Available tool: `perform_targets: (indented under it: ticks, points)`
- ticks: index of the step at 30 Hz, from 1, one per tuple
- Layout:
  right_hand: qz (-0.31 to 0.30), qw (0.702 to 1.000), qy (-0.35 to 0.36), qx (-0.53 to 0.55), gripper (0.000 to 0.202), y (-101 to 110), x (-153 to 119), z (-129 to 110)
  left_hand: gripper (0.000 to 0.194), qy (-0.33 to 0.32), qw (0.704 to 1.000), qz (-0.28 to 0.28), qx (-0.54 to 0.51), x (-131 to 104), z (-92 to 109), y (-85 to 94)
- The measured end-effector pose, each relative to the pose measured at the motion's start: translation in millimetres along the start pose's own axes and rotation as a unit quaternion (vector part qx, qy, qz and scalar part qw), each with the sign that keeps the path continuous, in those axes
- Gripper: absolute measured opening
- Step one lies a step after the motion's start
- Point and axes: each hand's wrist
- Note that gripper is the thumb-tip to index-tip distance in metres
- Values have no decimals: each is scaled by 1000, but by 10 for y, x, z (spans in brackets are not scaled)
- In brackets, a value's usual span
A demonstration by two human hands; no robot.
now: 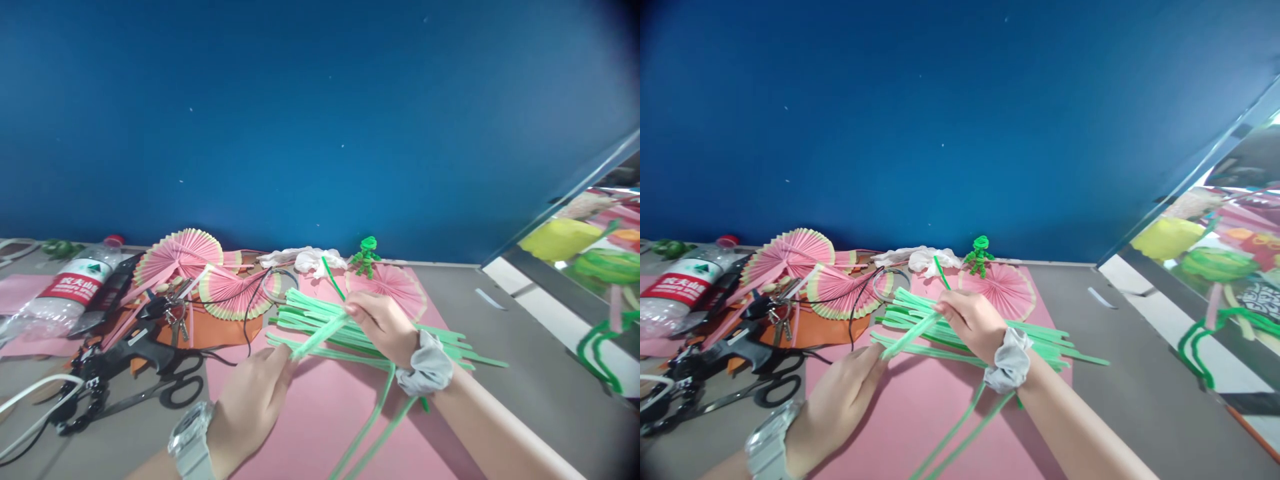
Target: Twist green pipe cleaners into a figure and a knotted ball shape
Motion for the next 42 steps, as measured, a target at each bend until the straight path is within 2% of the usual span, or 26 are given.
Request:
perform_targets:
  ticks: [5, 8, 11, 14, 21, 27, 30, 34, 37, 40, 42]
  points:
    - [47, 996, -78, 26, 37, 157, 30, -51, 31, 28, 980, 2, -196, -11, 60, 6]
    - [53, 986, -140, 78, 40, 148, 48, -25, 37, 33, 962, 26, -271, -15, 72, 7]
    - [55, 980, -162, 103, 42, 83, 47, 39, 28, 39, 958, 42, -282, 3, 60, 14]
    - [55, 977, -168, 116, 41, 24, 37, 80, 16, 54, 959, 18, -276, 35, 48, 23]
    - [12, 979, -159, 130, 39, -36, 34, 16, 17, 56, 955, 12, -290, 62, 49, 19]
    - [20, 977, -146, 152, 40, -68, 51, -86, 18, 46, 958, -4, -284, 70, 51, 1]
    - [2, 960, -159, 230, 30, -117, 47, -171, 18, 56, 956, 9, -288, 69, 44, -5]
    - [-50, 905, -197, 373, 32, -184, 49, -277, 17, 71, 942, 20, -326, 78, 42, 1]
    - [-35, 873, -195, 446, 28, -191, 62, -300, 15, 84, 927, 10, -367, 95, 46, 11]
    - [-12, 857, -198, 475, 28, -202, 65, -287, 13, 84, 907, -18, -413, 106, 45, 4]
    - [-22, 863, -206, 461, 30, -247, 49, -283, 13, 82, 895, -40, -437, 106, 42, -9]
Point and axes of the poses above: each hand's wrist, its own x-axis towards the middle knuckle, its own y-axis out of the back of the hand, z = x × y, and after that the axes turned 4 degrees about y, right-handed
